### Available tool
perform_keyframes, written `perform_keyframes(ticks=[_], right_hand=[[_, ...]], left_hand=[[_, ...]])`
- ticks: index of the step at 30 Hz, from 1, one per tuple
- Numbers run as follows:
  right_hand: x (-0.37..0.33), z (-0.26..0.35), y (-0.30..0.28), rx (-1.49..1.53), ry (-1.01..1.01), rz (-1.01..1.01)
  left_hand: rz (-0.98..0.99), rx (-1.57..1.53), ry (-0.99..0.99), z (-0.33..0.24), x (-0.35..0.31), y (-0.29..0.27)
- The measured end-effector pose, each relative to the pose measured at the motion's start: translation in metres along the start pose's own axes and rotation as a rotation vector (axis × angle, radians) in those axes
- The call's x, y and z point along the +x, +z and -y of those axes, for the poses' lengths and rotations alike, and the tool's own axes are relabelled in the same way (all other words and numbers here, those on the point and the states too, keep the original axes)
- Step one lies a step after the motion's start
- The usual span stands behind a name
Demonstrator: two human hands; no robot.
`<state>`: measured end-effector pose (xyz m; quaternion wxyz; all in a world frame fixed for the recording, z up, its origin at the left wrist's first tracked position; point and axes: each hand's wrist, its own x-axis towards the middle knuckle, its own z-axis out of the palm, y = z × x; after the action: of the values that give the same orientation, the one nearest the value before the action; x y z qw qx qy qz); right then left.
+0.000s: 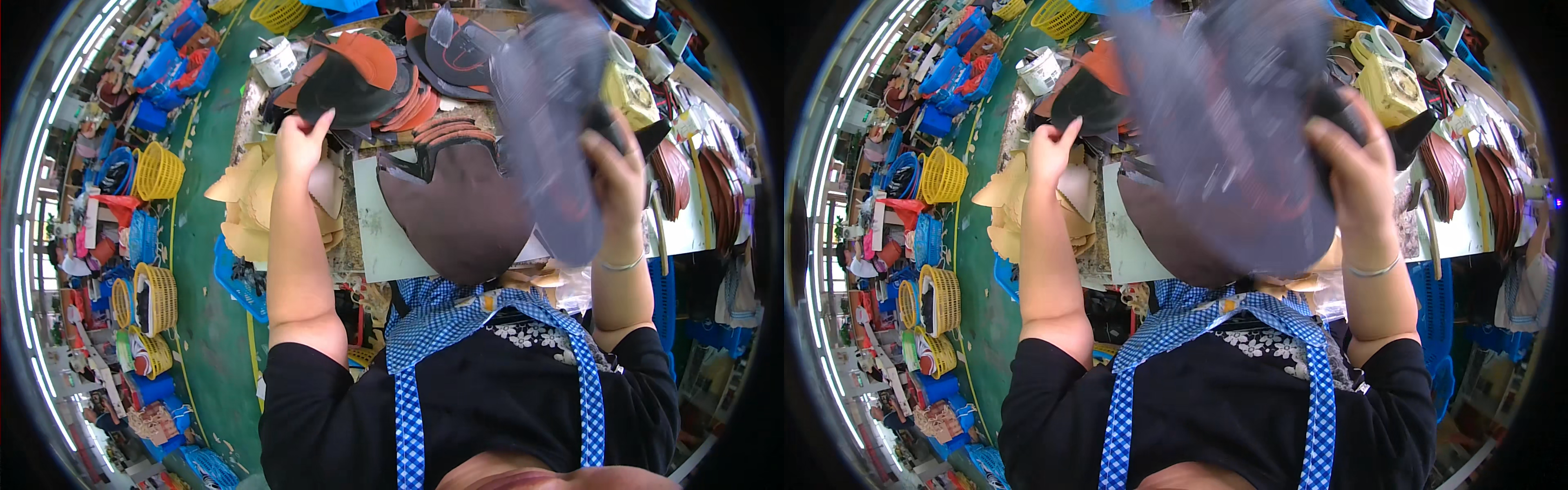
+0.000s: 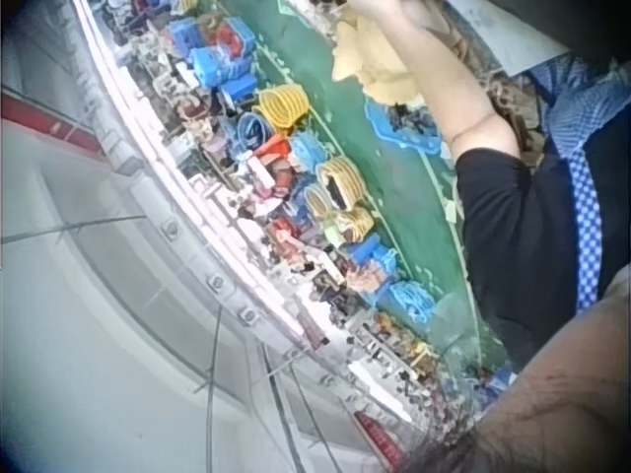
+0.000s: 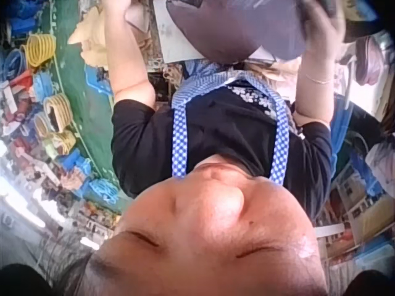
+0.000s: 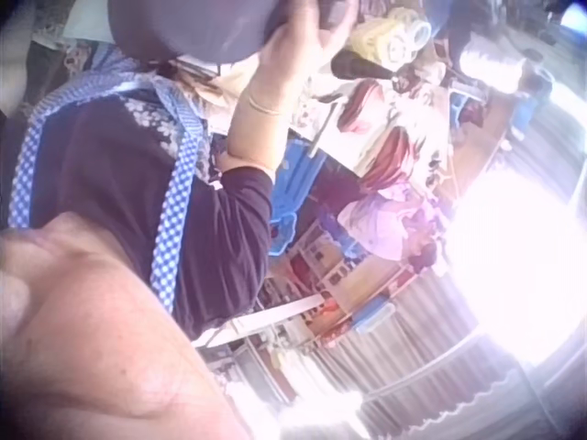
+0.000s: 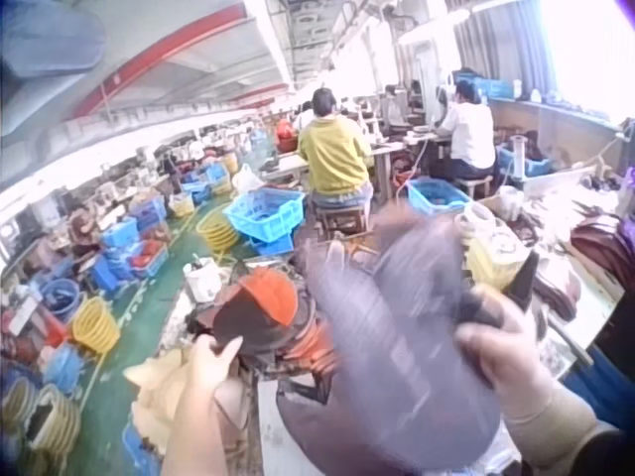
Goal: Manually aligning and assembling leather shoe components and linings.
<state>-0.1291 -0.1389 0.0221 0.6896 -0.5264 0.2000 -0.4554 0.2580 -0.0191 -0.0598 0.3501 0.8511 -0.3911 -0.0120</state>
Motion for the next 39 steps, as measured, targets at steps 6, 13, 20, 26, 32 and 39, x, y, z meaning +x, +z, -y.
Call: perform_keyframes(ticks=[6, 13, 20, 26, 32, 39], right_hand=[[-0.036, -0.051, 0.015, -1.329, -0.544, 0.103], [-0.054, -0.055, 0.037, -1.155, -0.632, 0.689], [-0.049, -0.058, 0.033, -0.957, -0.528, 0.6], [-0.027, -0.043, 0.05, -0.438, -0.232, 0.249], [-0.012, -0.023, 0.064, -0.631, -0.599, 0.155], [-0.016, -0.034, 0.08, -0.766, -0.935, 0.227]], left_hand=[[-0.129, 0.352, -0.273, 0.076, -0.065, 0.035], [-0.222, 0.309, -0.317, 0.057, -0.084, 0.052], [-0.366, 0.019, -0.153, 0.038, -0.093, 0.037], [0.178, -0.494, 0.518, -0.096, -0.134, -0.027], [-0.131, -0.586, 0.668, -0.138, -0.142, -0.021], [0.121, -1.173, 0.277, -0.168, -0.159, -0.012]])
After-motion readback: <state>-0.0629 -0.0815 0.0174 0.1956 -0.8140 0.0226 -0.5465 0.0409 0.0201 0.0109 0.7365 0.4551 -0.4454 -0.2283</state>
